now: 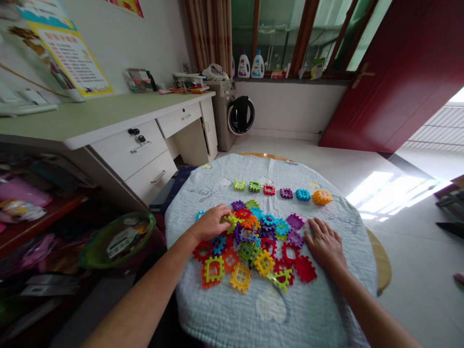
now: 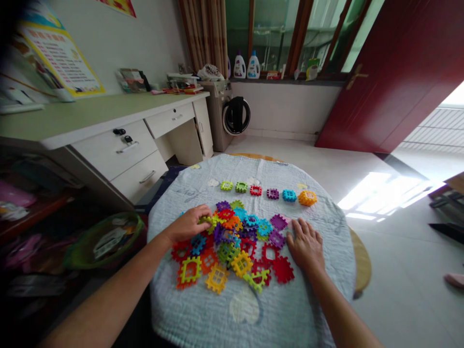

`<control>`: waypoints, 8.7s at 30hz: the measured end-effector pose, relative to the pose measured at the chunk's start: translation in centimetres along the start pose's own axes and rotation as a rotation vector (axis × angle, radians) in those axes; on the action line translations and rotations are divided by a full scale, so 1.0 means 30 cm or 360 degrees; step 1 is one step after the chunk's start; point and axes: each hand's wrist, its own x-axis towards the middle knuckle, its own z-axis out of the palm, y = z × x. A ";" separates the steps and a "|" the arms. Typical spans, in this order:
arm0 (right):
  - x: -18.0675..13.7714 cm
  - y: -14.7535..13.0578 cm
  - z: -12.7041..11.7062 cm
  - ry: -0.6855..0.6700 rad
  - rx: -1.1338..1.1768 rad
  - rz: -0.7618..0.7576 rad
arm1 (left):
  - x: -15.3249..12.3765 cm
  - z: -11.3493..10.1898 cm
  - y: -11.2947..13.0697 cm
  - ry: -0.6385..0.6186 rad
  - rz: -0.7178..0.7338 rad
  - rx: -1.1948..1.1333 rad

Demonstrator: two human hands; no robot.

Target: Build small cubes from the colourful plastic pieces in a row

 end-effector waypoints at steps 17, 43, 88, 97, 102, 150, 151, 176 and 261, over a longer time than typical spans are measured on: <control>0.000 0.000 -0.003 0.0007 -0.0013 -0.0004 | -0.012 0.007 -0.074 0.0395 -0.0289 -0.0288; 0.002 -0.006 -0.009 -0.0039 0.0001 0.0043 | 0.117 0.082 0.020 0.0316 -0.0008 0.0294; 0.000 -0.006 -0.007 0.0017 -0.0011 0.0025 | 0.081 -0.029 -0.064 -0.0229 -0.0151 0.0496; -0.002 -0.011 -0.021 0.0003 0.0003 0.0036 | 0.106 -0.006 -0.083 -0.0377 -0.0301 0.0515; -0.002 -0.012 -0.022 -0.0035 0.0020 0.0045 | 0.106 0.000 -0.091 -0.0329 -0.0303 0.0554; -0.003 -0.014 -0.020 -0.0005 0.0068 0.0058 | 0.715 0.020 -0.243 -0.0369 -0.0200 0.0893; -0.003 -0.013 -0.019 -0.0006 0.0068 0.0057 | 0.714 0.020 -0.244 -0.0371 -0.0204 0.0893; 0.002 -0.013 -0.024 -0.0035 0.0011 0.0066 | -0.065 -0.026 -0.194 0.0225 -0.0090 0.0248; 0.003 0.003 -0.001 -0.0010 0.0037 0.0053 | -0.110 0.107 -0.042 0.0623 -0.0366 -0.0628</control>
